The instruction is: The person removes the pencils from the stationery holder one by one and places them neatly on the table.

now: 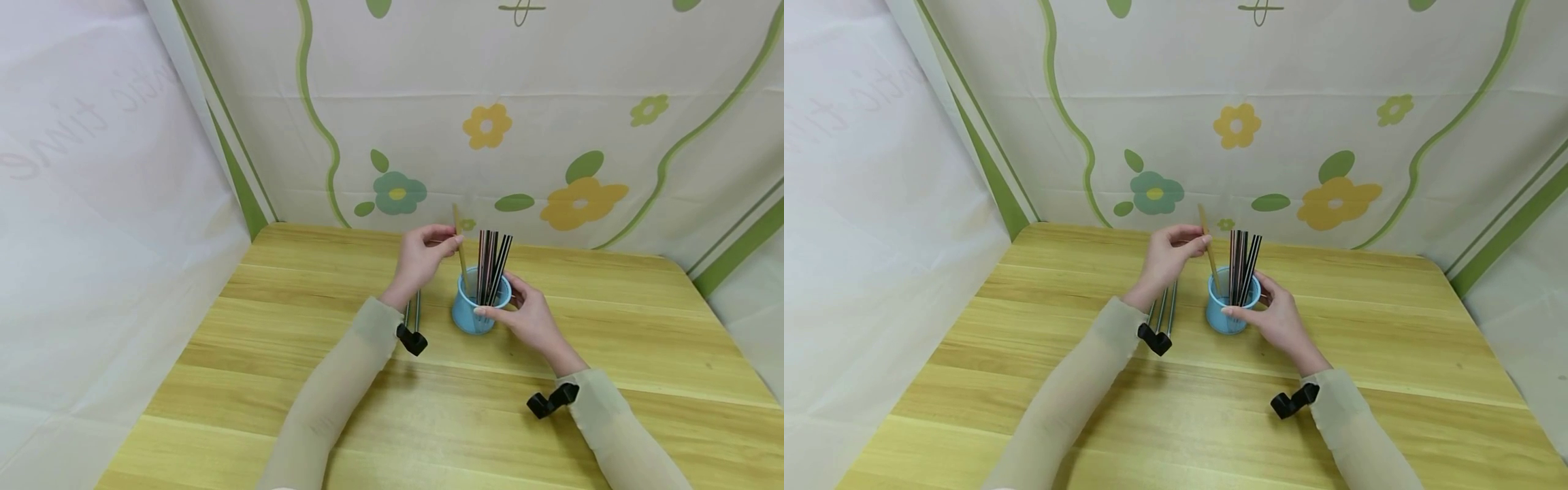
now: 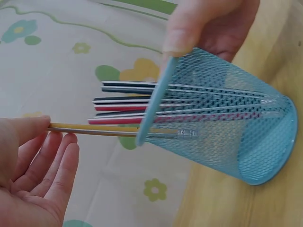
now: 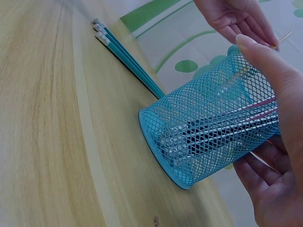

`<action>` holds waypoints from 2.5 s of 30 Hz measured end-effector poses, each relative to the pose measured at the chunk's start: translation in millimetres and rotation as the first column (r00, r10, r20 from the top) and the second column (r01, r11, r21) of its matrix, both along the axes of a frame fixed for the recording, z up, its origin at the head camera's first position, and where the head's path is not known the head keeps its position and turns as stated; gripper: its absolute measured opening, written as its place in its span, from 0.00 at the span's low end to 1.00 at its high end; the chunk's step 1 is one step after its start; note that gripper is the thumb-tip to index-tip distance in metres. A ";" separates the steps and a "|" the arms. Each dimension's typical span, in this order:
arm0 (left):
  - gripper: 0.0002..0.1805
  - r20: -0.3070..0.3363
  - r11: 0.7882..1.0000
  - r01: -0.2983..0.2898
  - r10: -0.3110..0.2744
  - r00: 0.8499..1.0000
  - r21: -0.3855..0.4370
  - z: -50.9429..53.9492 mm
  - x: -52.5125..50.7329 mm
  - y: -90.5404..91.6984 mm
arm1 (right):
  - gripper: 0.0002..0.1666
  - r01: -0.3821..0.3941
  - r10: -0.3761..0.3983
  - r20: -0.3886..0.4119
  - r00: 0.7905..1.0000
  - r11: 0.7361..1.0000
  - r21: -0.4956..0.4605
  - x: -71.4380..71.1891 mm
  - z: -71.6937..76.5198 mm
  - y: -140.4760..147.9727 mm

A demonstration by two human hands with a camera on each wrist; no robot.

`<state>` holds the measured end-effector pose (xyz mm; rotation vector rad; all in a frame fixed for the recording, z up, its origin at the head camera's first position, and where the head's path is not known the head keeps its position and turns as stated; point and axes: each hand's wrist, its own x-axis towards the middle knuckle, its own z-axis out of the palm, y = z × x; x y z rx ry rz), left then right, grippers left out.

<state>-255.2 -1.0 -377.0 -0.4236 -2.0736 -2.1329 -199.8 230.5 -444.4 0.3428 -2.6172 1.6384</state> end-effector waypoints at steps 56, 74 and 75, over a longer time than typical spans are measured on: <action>0.14 0.072 0.990 -0.135 0.137 0.988 -0.027 3.7 6.5 -103.2 | 0.58 -0.015 0.015 0.025 1.000 1.000 -0.017 1.1 0.6 0.8; 0.14 0.225 0.974 -0.089 0.136 0.965 -0.207 -41.4 1.2 -109.7 | 0.57 -0.020 0.021 0.019 1.000 1.000 -0.023 3.7 4.1 -0.6; 0.14 0.231 0.972 -0.090 0.141 0.963 -0.218 -44.1 0.7 -110.2 | 0.57 -0.021 0.021 0.020 1.000 0.999 -0.024 3.7 4.3 -0.6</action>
